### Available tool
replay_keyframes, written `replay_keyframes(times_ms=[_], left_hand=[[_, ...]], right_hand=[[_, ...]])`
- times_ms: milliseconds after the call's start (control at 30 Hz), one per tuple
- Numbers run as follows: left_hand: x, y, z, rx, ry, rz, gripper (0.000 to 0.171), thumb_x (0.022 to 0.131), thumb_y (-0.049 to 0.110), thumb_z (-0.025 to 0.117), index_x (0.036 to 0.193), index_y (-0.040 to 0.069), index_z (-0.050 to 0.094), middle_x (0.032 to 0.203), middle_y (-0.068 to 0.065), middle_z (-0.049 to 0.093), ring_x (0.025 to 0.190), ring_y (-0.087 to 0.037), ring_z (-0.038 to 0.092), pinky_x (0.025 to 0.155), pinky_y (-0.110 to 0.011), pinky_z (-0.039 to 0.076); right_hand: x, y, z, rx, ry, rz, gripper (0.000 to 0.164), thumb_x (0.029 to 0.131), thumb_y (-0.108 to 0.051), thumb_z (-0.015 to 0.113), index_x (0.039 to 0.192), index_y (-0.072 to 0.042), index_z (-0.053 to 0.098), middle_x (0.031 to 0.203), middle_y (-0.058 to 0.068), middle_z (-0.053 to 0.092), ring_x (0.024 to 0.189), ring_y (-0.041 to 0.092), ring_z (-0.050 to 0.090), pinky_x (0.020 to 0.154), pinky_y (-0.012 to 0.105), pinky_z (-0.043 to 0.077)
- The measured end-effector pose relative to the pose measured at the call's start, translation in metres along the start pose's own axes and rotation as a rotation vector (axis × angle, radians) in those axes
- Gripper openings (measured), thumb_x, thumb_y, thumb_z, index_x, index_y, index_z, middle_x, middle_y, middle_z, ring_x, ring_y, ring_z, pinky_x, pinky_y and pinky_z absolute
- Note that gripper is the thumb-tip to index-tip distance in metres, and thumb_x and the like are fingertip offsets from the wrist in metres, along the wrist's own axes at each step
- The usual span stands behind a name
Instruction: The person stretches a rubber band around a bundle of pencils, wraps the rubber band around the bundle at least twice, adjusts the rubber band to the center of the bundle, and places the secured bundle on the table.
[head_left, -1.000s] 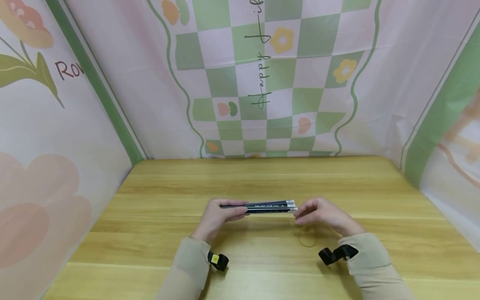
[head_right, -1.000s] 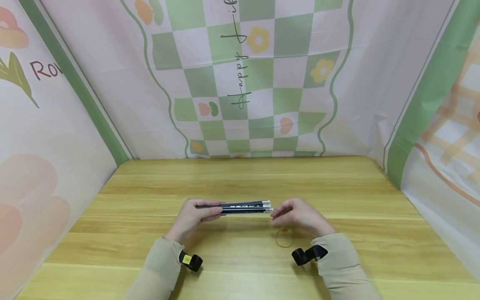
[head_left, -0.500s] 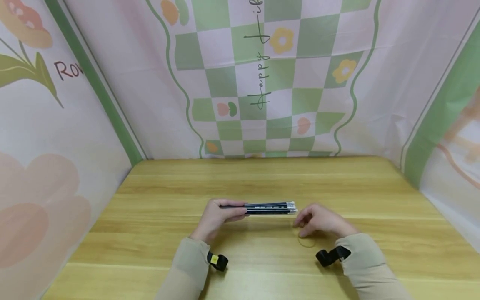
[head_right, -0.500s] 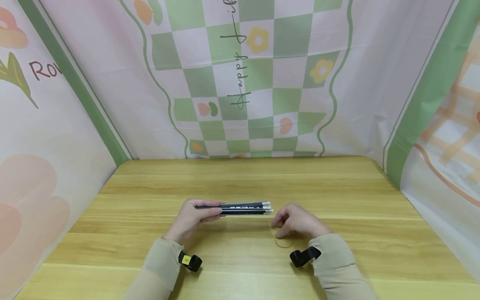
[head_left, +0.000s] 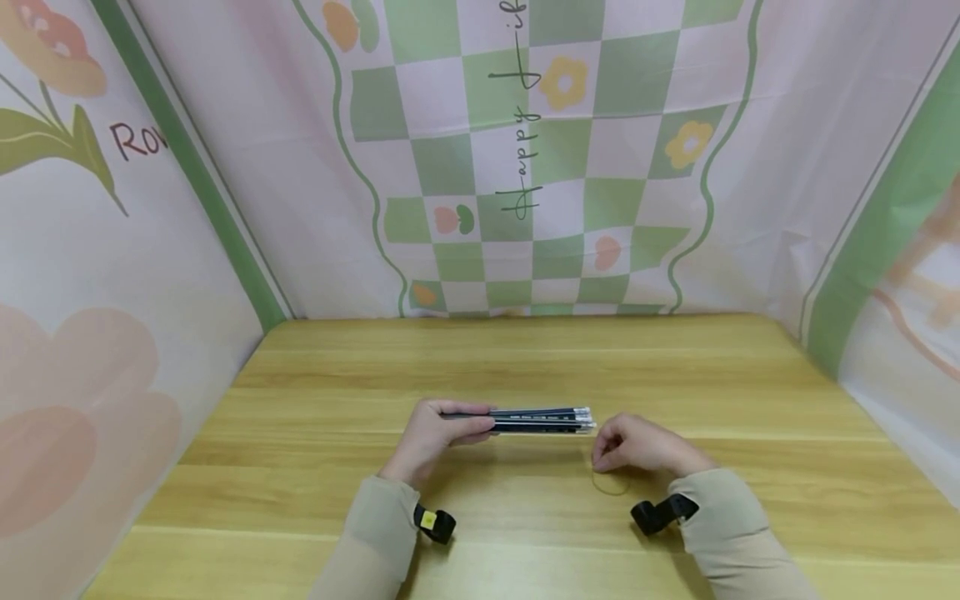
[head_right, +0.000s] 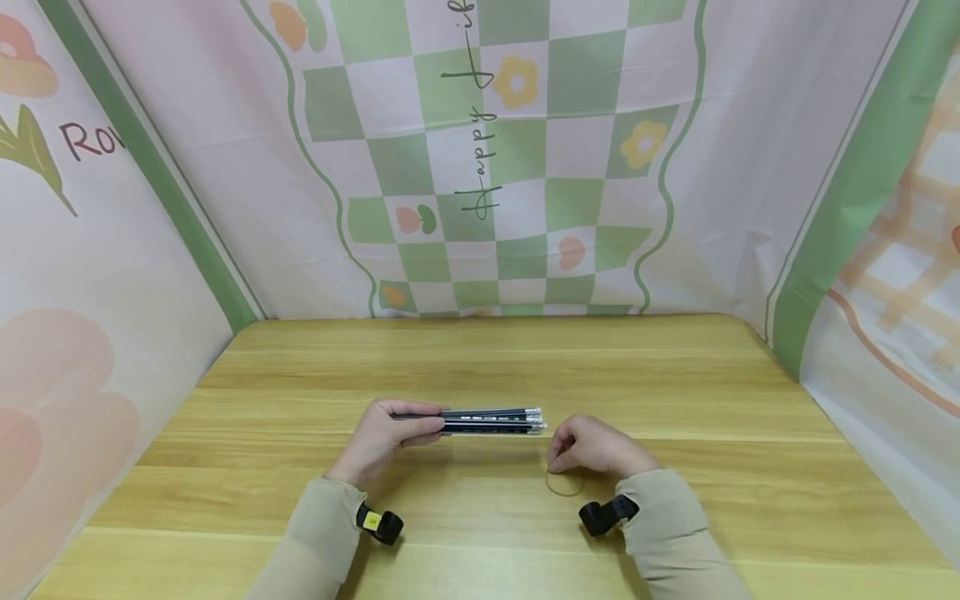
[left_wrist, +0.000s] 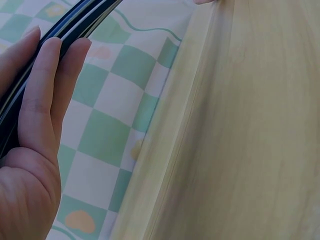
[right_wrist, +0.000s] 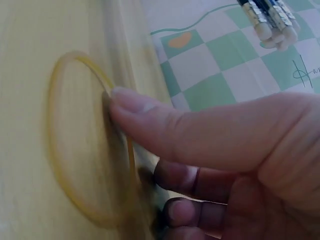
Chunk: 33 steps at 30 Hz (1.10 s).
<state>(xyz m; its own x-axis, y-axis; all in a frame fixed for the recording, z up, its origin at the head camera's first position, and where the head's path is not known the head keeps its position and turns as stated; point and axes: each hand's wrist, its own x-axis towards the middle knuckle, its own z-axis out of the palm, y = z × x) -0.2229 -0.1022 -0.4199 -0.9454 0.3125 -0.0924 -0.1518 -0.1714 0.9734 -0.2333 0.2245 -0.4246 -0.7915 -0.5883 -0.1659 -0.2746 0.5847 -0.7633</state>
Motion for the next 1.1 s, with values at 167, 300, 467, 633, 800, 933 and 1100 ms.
replay_keyframes(times_ms=[167,300,467,633,800,933,1100], left_hand=[[0.0,-0.001,-0.001,0.0,-0.002,0.001,0.035,0.08,0.001,0.08,0.112,-0.01,0.069,0.109,-0.019,0.073,0.09,-0.025,0.075,0.088,-0.038,0.062],[0.0,-0.001,-0.001,-0.005,-0.004,0.004,0.035,0.08,0.001,0.08,0.112,-0.01,0.069,0.109,-0.019,0.073,0.09,-0.025,0.075,0.088,-0.038,0.062],[0.0,-0.001,-0.001,-0.006,-0.004,0.005,0.035,0.081,0.001,0.079,0.112,-0.01,0.069,0.109,-0.019,0.073,0.09,-0.025,0.075,0.088,-0.038,0.062],[0.001,-0.001,-0.001,-0.017,-0.004,0.007,0.035,0.081,0.0,0.079,0.113,-0.011,0.068,0.11,-0.02,0.073,0.091,-0.025,0.075,0.088,-0.038,0.062],[0.0,0.0,-0.001,-0.026,0.0,0.008,0.035,0.081,0.0,0.079,0.113,-0.011,0.068,0.11,-0.02,0.073,0.091,-0.025,0.074,0.089,-0.038,0.062],[0.0,0.0,-0.002,-0.028,0.001,0.012,0.035,0.082,0.001,0.078,0.113,-0.011,0.068,0.11,-0.02,0.073,0.092,-0.026,0.074,0.089,-0.038,0.062],[0.0,0.0,-0.003,-0.039,0.002,0.017,0.034,0.082,0.0,0.078,0.113,-0.012,0.068,0.11,-0.021,0.073,0.093,-0.026,0.074,0.09,-0.038,0.062]], right_hand=[[-0.001,0.0,-0.002,0.067,0.009,0.016,0.011,0.09,-0.012,0.069,0.091,0.0,0.069,0.087,0.003,0.066,0.073,0.009,0.052,0.062,0.019,0.045],[-0.001,0.0,-0.004,0.144,0.026,0.023,0.013,0.09,-0.008,0.067,0.095,0.005,0.068,0.087,0.007,0.067,0.07,0.009,0.053,0.058,0.02,0.046],[0.0,0.001,-0.006,0.222,0.05,0.011,0.019,0.092,-0.006,0.064,0.101,0.01,0.063,0.091,0.013,0.071,0.076,0.011,0.063,0.06,0.022,0.053],[0.0,0.001,-0.008,0.284,0.074,0.016,0.025,0.095,-0.012,0.063,0.107,0.01,0.059,0.092,0.013,0.069,0.078,0.016,0.065,0.06,0.025,0.056],[-0.001,0.0,-0.01,0.389,0.095,0.04,0.03,0.097,-0.012,0.061,0.115,0.011,0.055,0.098,0.014,0.069,0.077,0.016,0.067,0.057,0.023,0.056],[-0.002,0.0,-0.011,0.481,0.111,0.036,0.043,0.099,-0.012,0.057,0.127,0.019,0.046,0.1,0.006,0.07,0.072,0.012,0.066,0.057,0.02,0.056],[-0.003,-0.002,-0.01,0.536,0.134,0.037,0.051,0.101,-0.014,0.053,0.136,0.021,0.039,0.106,-0.001,0.068,0.072,0.012,0.067,0.059,0.021,0.058]])
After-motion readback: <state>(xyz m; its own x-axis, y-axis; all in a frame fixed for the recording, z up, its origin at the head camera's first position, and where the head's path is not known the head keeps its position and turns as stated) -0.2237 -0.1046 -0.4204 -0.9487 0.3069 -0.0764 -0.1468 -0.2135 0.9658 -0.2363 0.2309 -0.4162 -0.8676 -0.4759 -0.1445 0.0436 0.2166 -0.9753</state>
